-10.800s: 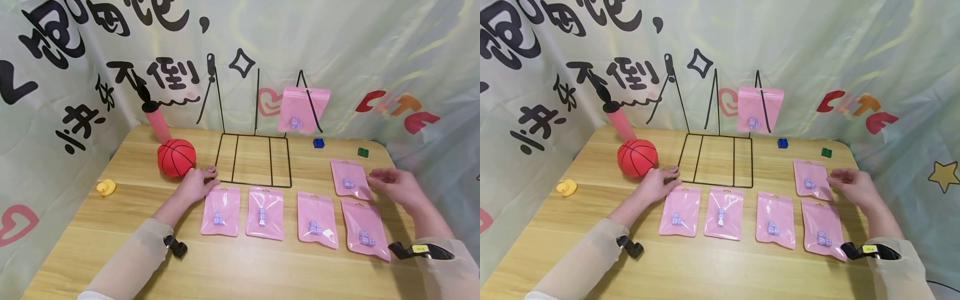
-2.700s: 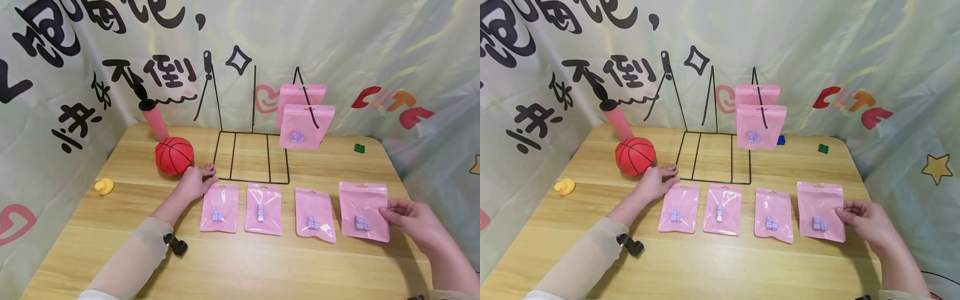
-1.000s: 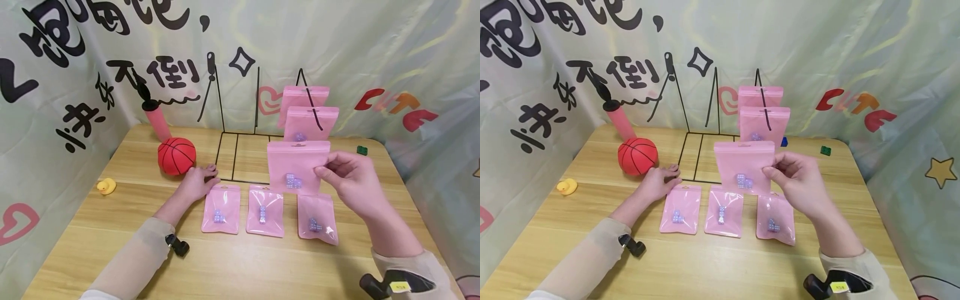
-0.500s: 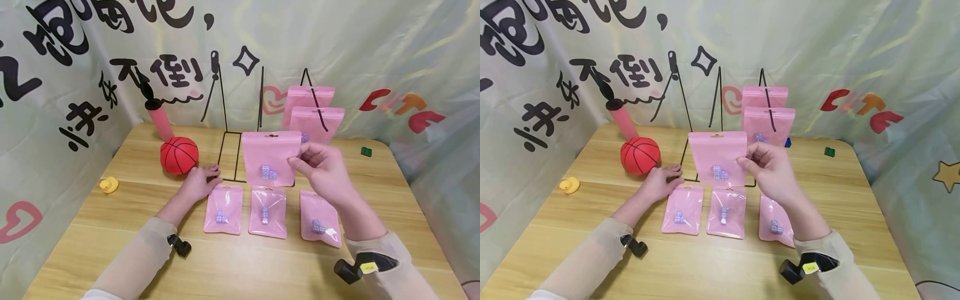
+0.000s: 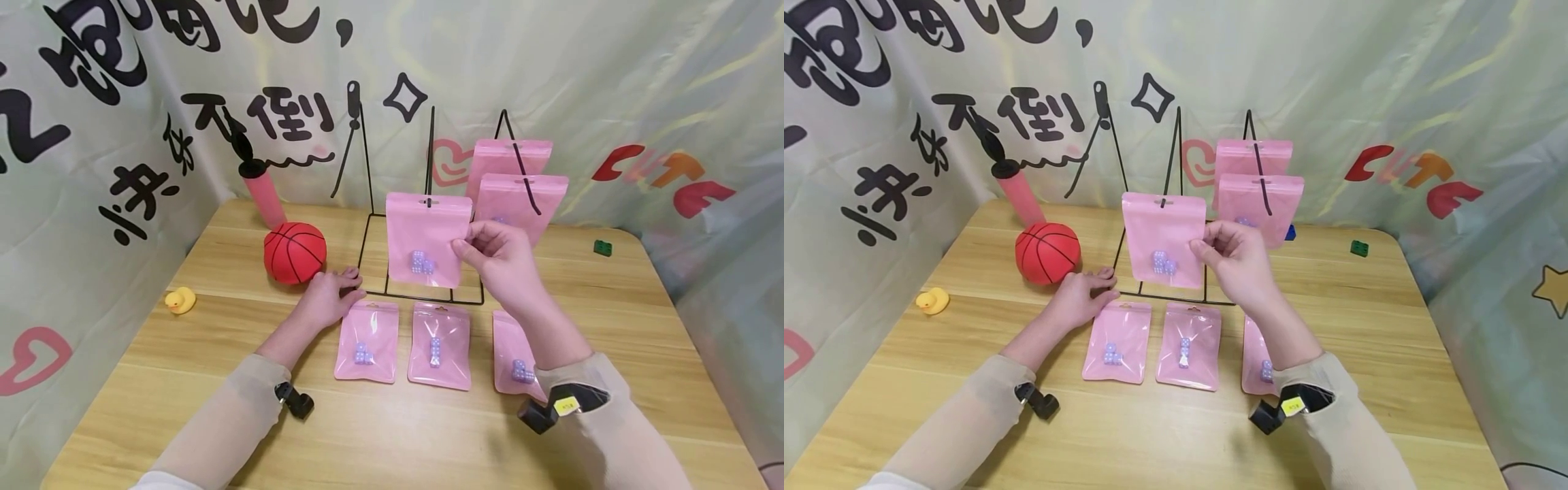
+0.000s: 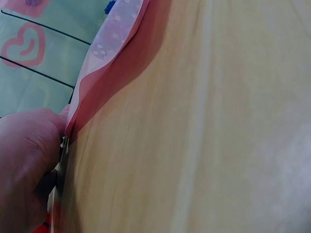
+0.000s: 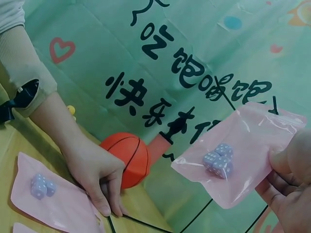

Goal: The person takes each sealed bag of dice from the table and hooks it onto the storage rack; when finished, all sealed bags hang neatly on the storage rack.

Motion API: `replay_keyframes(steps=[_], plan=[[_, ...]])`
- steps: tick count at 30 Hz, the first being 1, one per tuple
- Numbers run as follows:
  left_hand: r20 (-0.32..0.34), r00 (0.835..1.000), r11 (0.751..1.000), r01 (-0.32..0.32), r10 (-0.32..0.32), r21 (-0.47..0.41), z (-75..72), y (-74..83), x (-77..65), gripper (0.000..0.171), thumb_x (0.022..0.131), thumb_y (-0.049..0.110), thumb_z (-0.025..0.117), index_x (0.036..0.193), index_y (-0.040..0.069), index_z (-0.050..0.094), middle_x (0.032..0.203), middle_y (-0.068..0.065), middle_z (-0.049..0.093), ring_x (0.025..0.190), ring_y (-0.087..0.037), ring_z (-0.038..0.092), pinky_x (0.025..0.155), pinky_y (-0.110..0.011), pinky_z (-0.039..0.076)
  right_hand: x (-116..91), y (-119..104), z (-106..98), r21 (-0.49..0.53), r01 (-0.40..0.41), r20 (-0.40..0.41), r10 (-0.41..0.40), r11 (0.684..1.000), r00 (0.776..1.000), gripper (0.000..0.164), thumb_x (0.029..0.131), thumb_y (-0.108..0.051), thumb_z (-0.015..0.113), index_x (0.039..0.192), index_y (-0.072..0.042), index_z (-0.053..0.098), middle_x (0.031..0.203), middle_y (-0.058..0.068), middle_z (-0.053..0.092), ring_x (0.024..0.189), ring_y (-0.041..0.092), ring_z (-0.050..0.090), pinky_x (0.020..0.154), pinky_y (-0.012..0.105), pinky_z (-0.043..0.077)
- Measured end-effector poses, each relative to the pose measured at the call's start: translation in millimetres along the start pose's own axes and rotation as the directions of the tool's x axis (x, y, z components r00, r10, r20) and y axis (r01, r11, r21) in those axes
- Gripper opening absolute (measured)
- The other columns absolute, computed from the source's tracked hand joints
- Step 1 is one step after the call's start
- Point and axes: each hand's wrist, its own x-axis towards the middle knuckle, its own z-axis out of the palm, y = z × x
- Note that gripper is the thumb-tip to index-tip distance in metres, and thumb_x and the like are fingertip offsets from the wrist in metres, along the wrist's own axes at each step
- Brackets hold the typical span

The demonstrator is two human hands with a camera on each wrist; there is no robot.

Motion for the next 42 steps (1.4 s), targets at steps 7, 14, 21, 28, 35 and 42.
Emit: replay_keyframes(steps=[7,14,21,28,35,42], plan=[[0.008,1.000,1.000,0.017,-0.017,-0.008,-0.1,0.0,0.0,0.039,0.098,0.025,0.080,0.132,0.006,0.074,0.145,-0.008,0.062,0.143,-0.034,0.050,0.121,-0.051,0.034,11,8,6,0.020,-0.001,-0.067,0.002,1.000,0.998,0.008,0.097,0.004,0.074,0.094,0.010,0.070,0.081,0.005,0.070,0.071,0.013,0.060,0.061,0.021,0.049],[0.011,1.000,1.000,0.019,-0.019,0.004,-0.9,0.4,-0.9,0.039,0.098,0.025,0.080,0.132,0.006,0.074,0.146,-0.008,0.062,0.143,-0.039,0.049,0.120,-0.052,0.034,21,9,13,0.030,0.024,-0.168,-0.018,0.999,0.986,0.008,0.096,0.003,0.075,0.094,0.010,0.071,0.081,0.005,0.074,0.071,0.013,0.064,0.064,0.022,0.055],[0.008,1.000,1.000,0.011,-0.011,0.020,-0.8,-0.1,-0.7,0.039,0.098,0.026,0.080,0.132,0.007,0.075,0.145,-0.008,0.063,0.143,-0.040,0.050,0.120,-0.052,0.036,28,3,19,-0.070,0.033,-0.280,-0.051,0.997,0.959,0.014,0.095,-0.001,0.079,0.100,0.010,0.075,0.088,0.018,0.077,0.073,0.015,0.074,0.070,0.027,0.063],[0.010,1.000,1.000,0.011,-0.011,0.018,0.0,-0.7,-0.9,0.040,0.098,0.027,0.080,0.132,0.007,0.074,0.146,-0.007,0.062,0.144,-0.037,0.050,0.119,-0.050,0.037,33,0,23,-0.131,0.052,-0.317,-0.092,0.990,0.944,0.011,0.098,0.003,0.073,0.103,0.012,0.077,0.093,0.024,0.077,0.074,0.015,0.075,0.071,0.026,0.063],[0.004,1.000,1.000,0.012,-0.012,0.008,0.7,-0.7,-2.3,0.040,0.097,0.026,0.081,0.132,0.007,0.075,0.145,-0.008,0.063,0.143,-0.038,0.050,0.120,-0.051,0.037,39,-2,24,-0.193,0.048,-0.344,-0.113,0.980,0.932,0.013,0.098,0.000,0.073,0.105,0.010,0.079,0.095,0.021,0.078,0.078,0.016,0.076,0.071,0.023,0.062],[-0.011,1.000,1.000,0.000,0.000,-0.001,0.7,-1.6,-1.0,0.039,0.097,0.025,0.081,0.130,0.006,0.075,0.143,-0.009,0.064,0.141,-0.036,0.052,0.119,-0.052,0.037,38,-2,22,-0.217,0.002,-0.321,-0.073,0.976,0.944,0.015,0.098,-0.003,0.074,0.107,0.008,0.080,0.097,0.019,0.079,0.084,0.021,0.078,0.074,0.021,0.061]])
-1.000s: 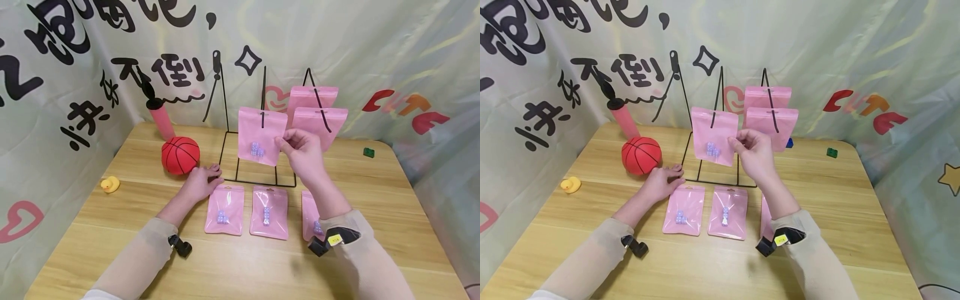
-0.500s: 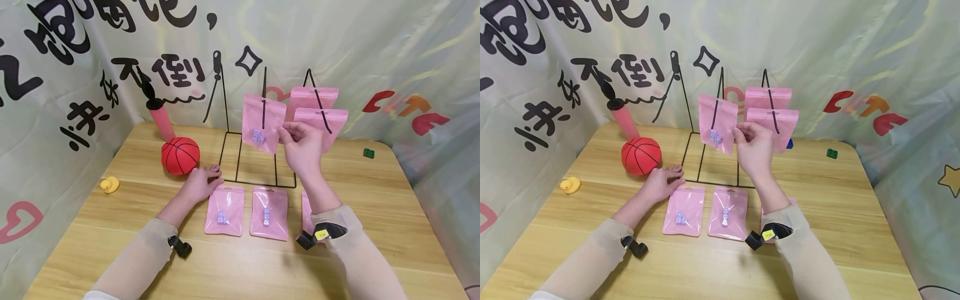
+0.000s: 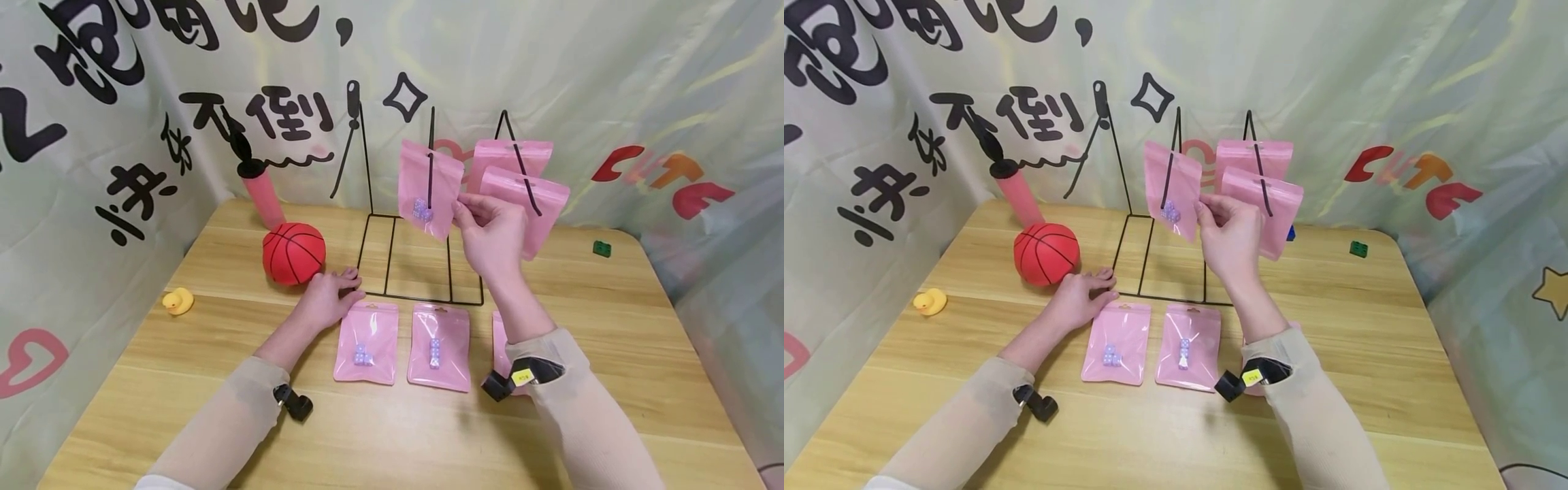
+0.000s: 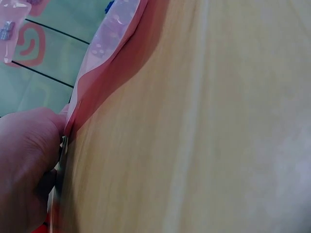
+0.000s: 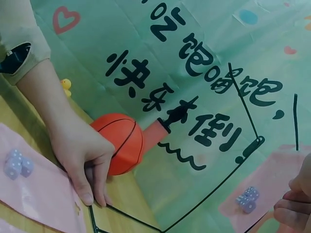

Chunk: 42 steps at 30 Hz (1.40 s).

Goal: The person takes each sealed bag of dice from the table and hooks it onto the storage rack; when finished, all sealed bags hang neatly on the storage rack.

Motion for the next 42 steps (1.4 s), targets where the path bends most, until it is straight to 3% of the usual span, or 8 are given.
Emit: replay_keyframes(steps=[7,11,21,30,42], plan=[[-0.007,1.000,1.000,-0.027,0.027,0.011,1.1,0.7,1.1,0.038,0.097,0.024,0.082,0.129,0.004,0.076,0.141,-0.010,0.065,0.140,-0.036,0.054,0.120,-0.053,0.036,-13,3,-16,-0.039,0.032,0.076,-0.029,0.999,0.997,0.016,0.097,-0.003,0.076,0.109,0.007,0.080,0.099,0.018,0.079,0.083,0.003,0.073,0.074,0.015,0.057],[-0.003,1.000,1.000,-0.016,0.016,0.014,1.1,0.8,1.4,0.039,0.097,0.024,0.082,0.129,0.005,0.076,0.141,-0.009,0.065,0.140,-0.039,0.052,0.120,-0.053,0.035,-22,7,-31,-0.043,0.028,0.152,-0.021,0.999,0.988,0.015,0.096,-0.001,0.076,0.108,0.008,0.080,0.098,0.019,0.079,0.083,0.001,0.072,0.076,0.015,0.058],[-0.007,1.000,1.000,-0.025,0.025,0.013,-0.7,0.9,2.1,0.038,0.096,0.025,0.082,0.128,0.005,0.076,0.141,-0.009,0.065,0.139,-0.036,0.055,0.119,-0.052,0.037,-42,26,-86,-0.186,-0.065,0.366,0.131,0.980,0.921,0.023,0.099,-0.011,0.077,0.115,0.006,0.077,0.109,0.019,0.078,0.091,0.011,0.074,0.078,0.016,0.058],[-0.010,1.000,1.000,-0.013,0.013,0.010,1.2,0.3,2.4,0.038,0.096,0.025,0.083,0.128,0.006,0.077,0.141,-0.009,0.066,0.139,-0.040,0.053,0.118,-0.054,0.037,-57,57,-131,-0.288,-0.132,0.395,0.243,0.948,0.886,0.035,0.100,-0.020,0.077,0.124,0.006,0.073,0.116,0.021,0.076,0.095,0.000,0.071,0.080,0.013,0.056],[0.007,1.000,1.000,0.004,-0.004,0.003,0.6,0.0,2.2,0.039,0.097,0.026,0.081,0.130,0.007,0.076,0.143,-0.008,0.064,0.141,-0.037,0.052,0.120,-0.054,0.036,-77,83,-169,-0.357,-0.186,0.360,0.318,0.915,0.877,0.040,0.100,-0.021,0.077,0.127,0.008,0.071,0.119,0.025,0.074,0.093,-0.005,0.069,0.078,0.012,0.056]])
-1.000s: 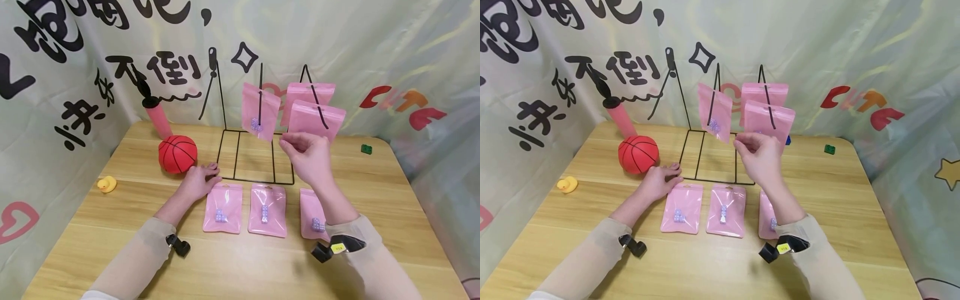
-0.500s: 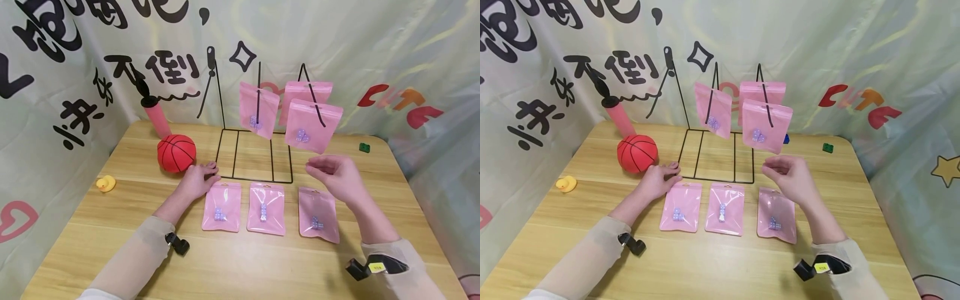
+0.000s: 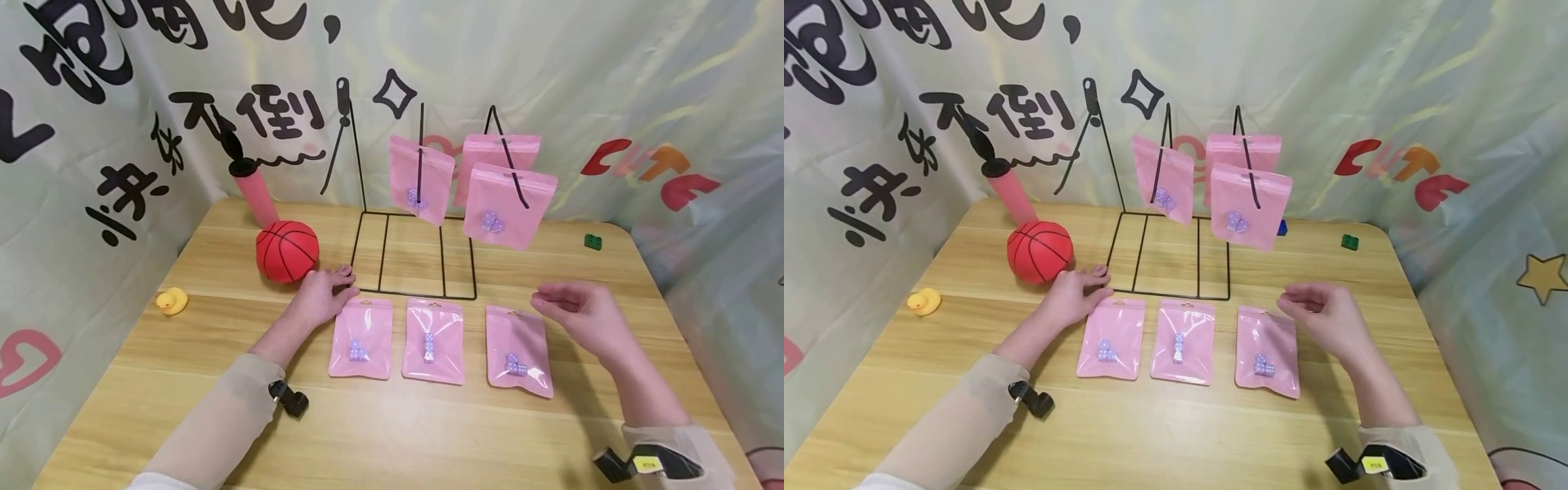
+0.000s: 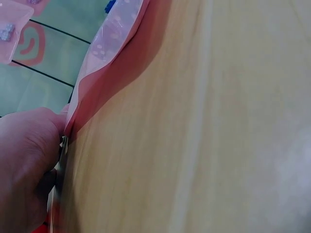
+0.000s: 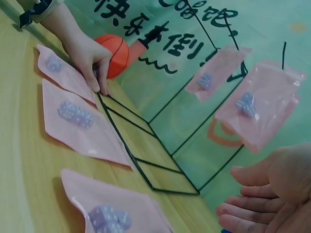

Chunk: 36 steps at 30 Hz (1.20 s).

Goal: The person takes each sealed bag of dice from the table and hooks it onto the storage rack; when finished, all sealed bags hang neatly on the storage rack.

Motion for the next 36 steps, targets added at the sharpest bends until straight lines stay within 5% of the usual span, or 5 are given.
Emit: replay_keyframes(steps=[12,25,36], plan=[[0.003,1.000,1.000,-0.003,0.003,-0.002,2.0,-1.7,-1.1,0.039,0.098,0.026,0.081,0.130,0.006,0.075,0.143,-0.008,0.064,0.141,-0.039,0.051,0.120,-0.054,0.035,-20,27,0,-0.003,-0.130,0.050,0.130,0.992,0.990,0.046,0.099,-0.022,0.079,0.130,0.010,0.067,0.121,0.025,0.073,0.093,0.001,0.070,0.076,0.016,0.058],[0.030,0.999,1.000,0.014,-0.014,-0.005,-0.7,1.5,-0.7,0.039,0.099,0.026,0.078,0.133,0.007,0.074,0.147,-0.008,0.061,0.144,-0.043,0.047,0.121,-0.055,0.033,-26,48,0,-0.014,-0.342,0.113,0.341,0.940,0.933,0.058,0.098,-0.033,0.080,0.129,0.013,0.065,0.106,0.014,0.077,0.088,0.016,0.071,0.071,0.025,0.059],[0.008,1.000,1.000,-0.001,0.001,0.004,-0.8,2.4,-0.4,0.039,0.097,0.024,0.081,0.131,0.006,0.075,0.143,-0.009,0.064,0.142,-0.039,0.051,0.120,-0.055,0.035,-22,51,12,0.060,-0.385,0.169,0.371,0.921,0.913,0.045,0.092,-0.013,0.085,0.122,0.015,0.067,0.092,0.011,0.077,0.079,0.016,0.070,0.066,0.029,0.060]])
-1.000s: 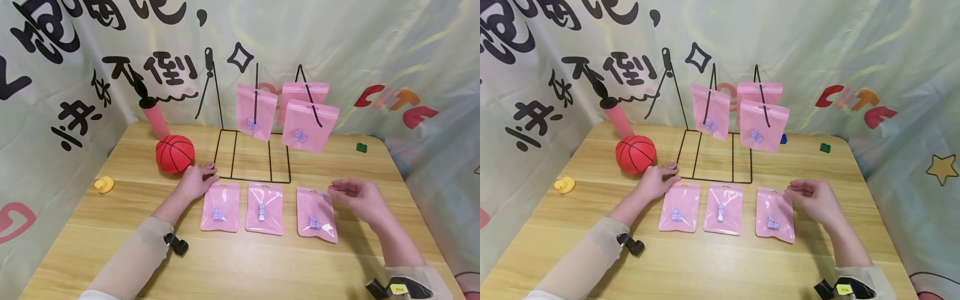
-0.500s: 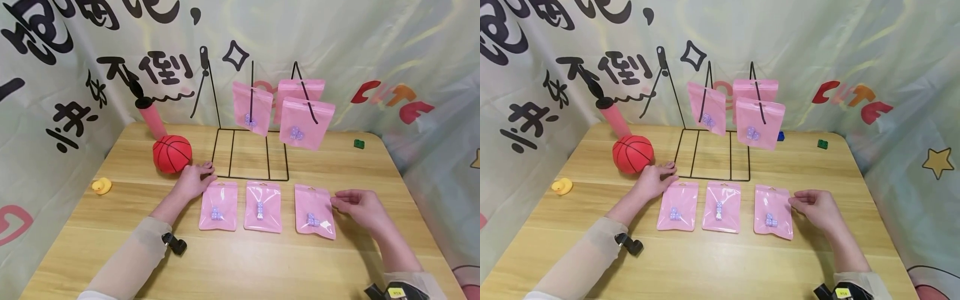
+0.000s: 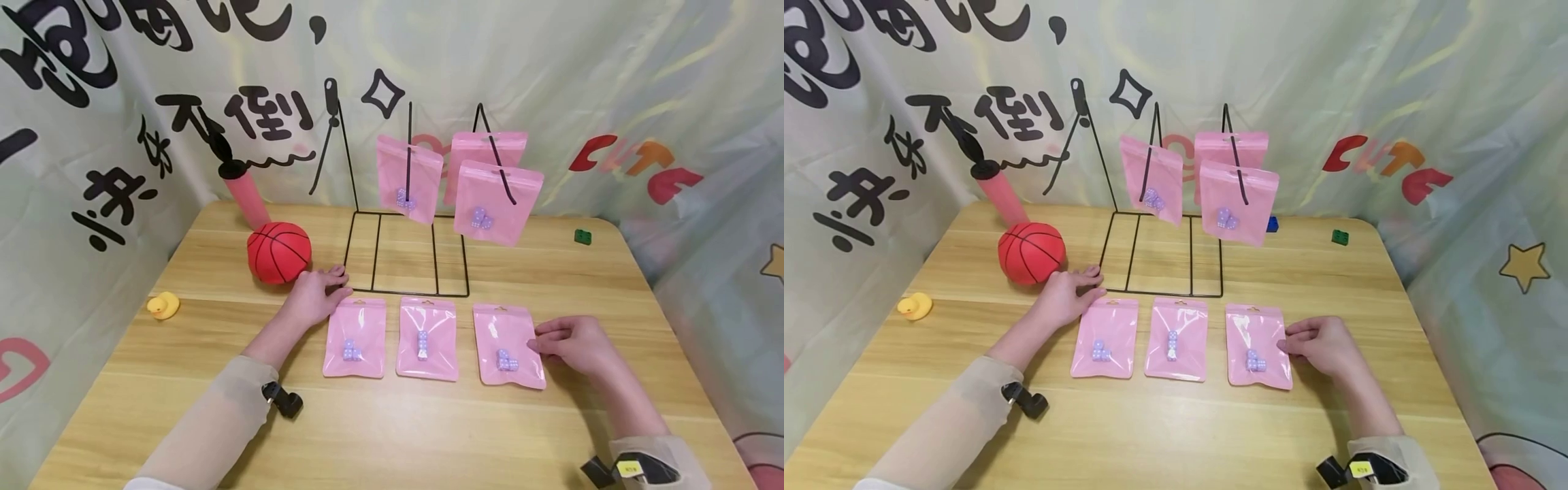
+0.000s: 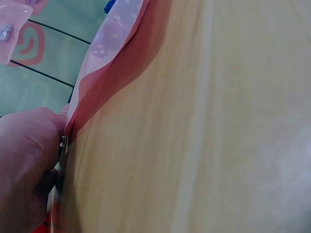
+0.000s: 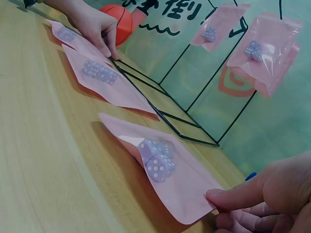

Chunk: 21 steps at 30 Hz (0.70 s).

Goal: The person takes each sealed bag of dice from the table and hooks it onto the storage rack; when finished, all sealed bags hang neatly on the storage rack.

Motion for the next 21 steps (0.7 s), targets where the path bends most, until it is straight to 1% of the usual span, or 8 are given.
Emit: replay_keyframes(steps=[4,7,10,12,16,21], plan=[[-0.003,1.000,1.000,-0.004,0.004,-0.001,0.6,0.1,0.1,0.038,0.097,0.024,0.081,0.130,0.005,0.075,0.143,-0.009,0.064,0.141,-0.040,0.051,0.120,-0.055,0.035,0.9,1.2,1.6,0.040,0.017,0.027,-0.018,0.999,0.999,0.040,0.096,-0.008,0.078,0.125,0.016,0.064,0.096,0.011,0.074,0.084,0.019,0.069,0.072,0.030,0.062],[-0.008,1.000,1.000,-0.009,0.009,-0.004,0.9,0.6,0.4,0.038,0.097,0.023,0.081,0.130,0.005,0.075,0.142,-0.010,0.064,0.141,-0.039,0.052,0.120,-0.055,0.035,1.0,4.3,0.9,0.101,0.058,0.057,-0.064,0.993,0.996,0.037,0.100,-0.002,0.071,0.128,0.020,0.061,0.103,0.016,0.073,0.087,0.020,0.071,0.077,0.031,0.064],[-0.007,1.000,1.000,-0.006,0.006,-0.007,1.3,0.9,0.2,0.038,0.097,0.023,0.081,0.130,0.005,0.075,0.142,-0.010,0.064,0.141,-0.039,0.052,0.120,-0.055,0.035,1.0,7.3,-0.4,0.144,0.075,0.078,-0.087,0.987,0.993,0.036,0.101,0.000,0.067,0.128,0.022,0.059,0.107,0.018,0.073,0.088,0.019,0.073,0.079,0.031,0.064],[-0.004,1.000,1.000,0.001,-0.001,-0.006,1.5,0.9,0.0,0.038,0.097,0.024,0.081,0.130,0.005,0.075,0.143,-0.009,0.064,0.142,-0.040,0.051,0.120,-0.055,0.035,1.0,8.7,-0.6,0.155,0.069,0.089,-0.084,0.986,0.993,0.037,0.102,-0.001,0.068,0.128,0.022,0.059,0.108,0.018,0.074,0.089,0.018,0.074,0.079,0.031,0.064],[0.003,1.000,1.000,0.011,-0.011,-0.004,1.7,0.7,0.0,0.038,0.098,0.025,0.080,0.131,0.006,0.075,0.143,-0.009,0.064,0.142,-0.042,0.050,0.120,-0.055,0.035,0.9,8.2,0.0,0.145,0.059,0.095,-0.074,0.988,0.993,0.042,0.099,-0.006,0.075,0.128,0.021,0.060,0.107,0.014,0.075,0.088,0.016,0.073,0.078,0.029,0.063],[0.001,1.000,1.000,0.020,-0.020,-0.008,1.2,0.7,-0.5,0.038,0.097,0.025,0.081,0.131,0.007,0.075,0.143,-0.009,0.064,0.142,-0.037,0.051,0.119,-0.053,0.037,1.6,4.7,2.0,0.131,0.066,0.112,-0.081,0.989,0.990,0.047,0.095,-0.009,0.080,0.126,0.021,0.061,0.100,0.011,0.075,0.084,0.016,0.070,0.074,0.029,0.061]])
